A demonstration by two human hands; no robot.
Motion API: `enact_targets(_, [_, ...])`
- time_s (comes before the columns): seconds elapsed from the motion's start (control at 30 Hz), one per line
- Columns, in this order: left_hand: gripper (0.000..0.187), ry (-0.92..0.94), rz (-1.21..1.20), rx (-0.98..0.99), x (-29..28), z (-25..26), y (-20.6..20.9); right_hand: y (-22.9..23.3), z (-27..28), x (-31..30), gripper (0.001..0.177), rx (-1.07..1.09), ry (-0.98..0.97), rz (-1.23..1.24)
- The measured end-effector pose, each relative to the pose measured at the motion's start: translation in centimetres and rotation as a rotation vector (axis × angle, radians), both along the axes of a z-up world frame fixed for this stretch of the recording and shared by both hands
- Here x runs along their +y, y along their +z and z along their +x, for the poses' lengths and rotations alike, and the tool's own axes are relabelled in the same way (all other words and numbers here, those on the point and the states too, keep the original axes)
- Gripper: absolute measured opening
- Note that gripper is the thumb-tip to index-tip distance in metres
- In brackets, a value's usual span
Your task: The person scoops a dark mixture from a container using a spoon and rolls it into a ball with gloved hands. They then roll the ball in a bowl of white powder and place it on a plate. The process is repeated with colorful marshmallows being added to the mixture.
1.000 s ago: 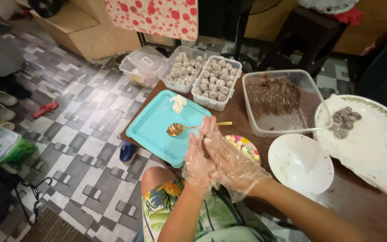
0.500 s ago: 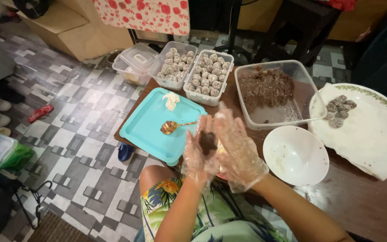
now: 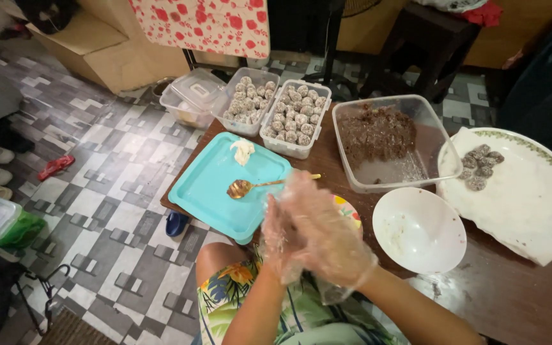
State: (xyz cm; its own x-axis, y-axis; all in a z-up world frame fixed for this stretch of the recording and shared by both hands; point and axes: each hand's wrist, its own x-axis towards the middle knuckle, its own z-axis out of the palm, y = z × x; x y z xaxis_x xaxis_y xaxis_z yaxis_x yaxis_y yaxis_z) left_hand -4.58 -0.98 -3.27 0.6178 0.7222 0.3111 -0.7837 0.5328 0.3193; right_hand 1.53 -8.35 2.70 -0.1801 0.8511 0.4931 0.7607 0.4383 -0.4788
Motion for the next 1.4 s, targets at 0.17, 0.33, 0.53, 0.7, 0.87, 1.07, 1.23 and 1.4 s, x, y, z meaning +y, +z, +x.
enact_targets(0.17, [0.054, 0.064, -0.128, 0.379, 0.7, -0.2, -0.4, -7.8, 1.7, 1.4, 0.072, -0.058, -0.015, 0.169])
enact_targets(0.33, [0.046, 0.064, -0.126, 0.305, 0.6, 0.0, -1.9, -7.7, 2.8, 2.5, 0.071, -0.099, -0.013, 0.208])
enact_targets(0.53, [0.076, -0.128, -0.481, 0.423, 1.4, -0.3, 1.3, -12.2, 8.0, 6.8, 0.058, 0.401, -0.113, 0.022])
enact_targets(0.7, [0.088, -0.226, -0.188, 0.097, 3.4, -4.8, -3.5, -3.7, 7.6, -2.3, 0.06, 0.302, -0.298, -0.057])
enact_targets(0.87, [0.072, -0.176, -0.545, -0.058, 3.4, -8.1, -4.3, -8.7, 8.6, -4.2, 0.048, -0.099, -0.37, 0.017])
enact_targets(1.07, [0.066, -0.217, -0.7, 0.037, 2.9, -6.9, -3.7, -13.2, 8.2, -1.3, 0.038, -0.502, -0.384, 0.121])
enact_targets(1.23, [0.068, -0.273, -0.476, -0.03, 2.4, -5.7, -3.7, -17.4, 9.0, -0.6, 0.037, -0.459, -0.311, 0.089])
enact_targets(1.4, [0.067, -0.248, -0.554, 0.072, 2.4, -5.2, -4.6, -14.6, 8.5, 0.2, 0.014, -0.422, -0.313, 0.088])
